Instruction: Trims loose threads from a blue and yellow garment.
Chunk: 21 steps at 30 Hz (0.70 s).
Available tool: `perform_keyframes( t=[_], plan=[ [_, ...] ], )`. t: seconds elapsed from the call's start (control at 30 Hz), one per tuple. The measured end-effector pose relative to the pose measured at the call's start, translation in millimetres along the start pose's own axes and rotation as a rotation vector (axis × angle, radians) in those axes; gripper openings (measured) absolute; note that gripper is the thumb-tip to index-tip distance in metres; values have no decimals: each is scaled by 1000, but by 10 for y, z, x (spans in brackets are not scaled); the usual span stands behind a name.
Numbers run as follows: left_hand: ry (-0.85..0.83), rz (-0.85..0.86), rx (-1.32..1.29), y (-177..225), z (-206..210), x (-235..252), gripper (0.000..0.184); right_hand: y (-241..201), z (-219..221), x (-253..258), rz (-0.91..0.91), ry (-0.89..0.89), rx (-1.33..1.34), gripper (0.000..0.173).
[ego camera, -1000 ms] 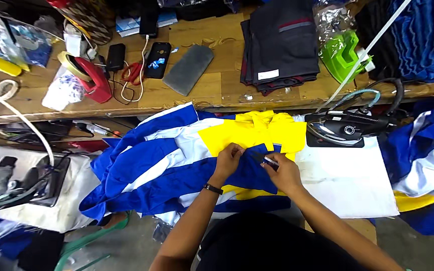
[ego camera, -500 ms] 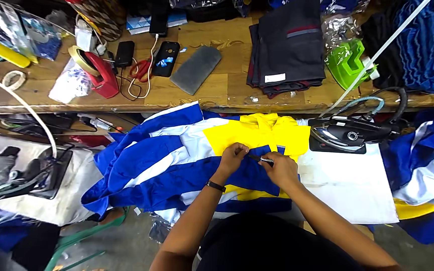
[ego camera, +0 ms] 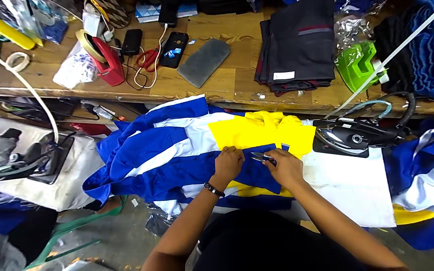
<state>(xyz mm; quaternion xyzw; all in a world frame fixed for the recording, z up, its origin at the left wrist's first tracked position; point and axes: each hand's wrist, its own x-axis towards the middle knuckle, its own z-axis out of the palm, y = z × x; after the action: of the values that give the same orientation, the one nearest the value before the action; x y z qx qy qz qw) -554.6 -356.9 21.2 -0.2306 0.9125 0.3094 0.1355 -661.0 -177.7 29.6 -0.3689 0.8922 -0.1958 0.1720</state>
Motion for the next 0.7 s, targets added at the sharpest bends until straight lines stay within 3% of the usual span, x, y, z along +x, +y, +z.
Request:
perform_keyframes(
  t=[0.43,0.53,0.7],
  plan=[
    [147,-36,-184,-9,-129,-81,16,-64,-25,85,-19,22,-67,19],
    [254,6,-306,-120,-172,-150,13,-138,-57,67,-3,10,11,21],
    [353,-84,-566,-350,-228,-257,14,-306,124,92,10,-88,203,25]
  ],
)
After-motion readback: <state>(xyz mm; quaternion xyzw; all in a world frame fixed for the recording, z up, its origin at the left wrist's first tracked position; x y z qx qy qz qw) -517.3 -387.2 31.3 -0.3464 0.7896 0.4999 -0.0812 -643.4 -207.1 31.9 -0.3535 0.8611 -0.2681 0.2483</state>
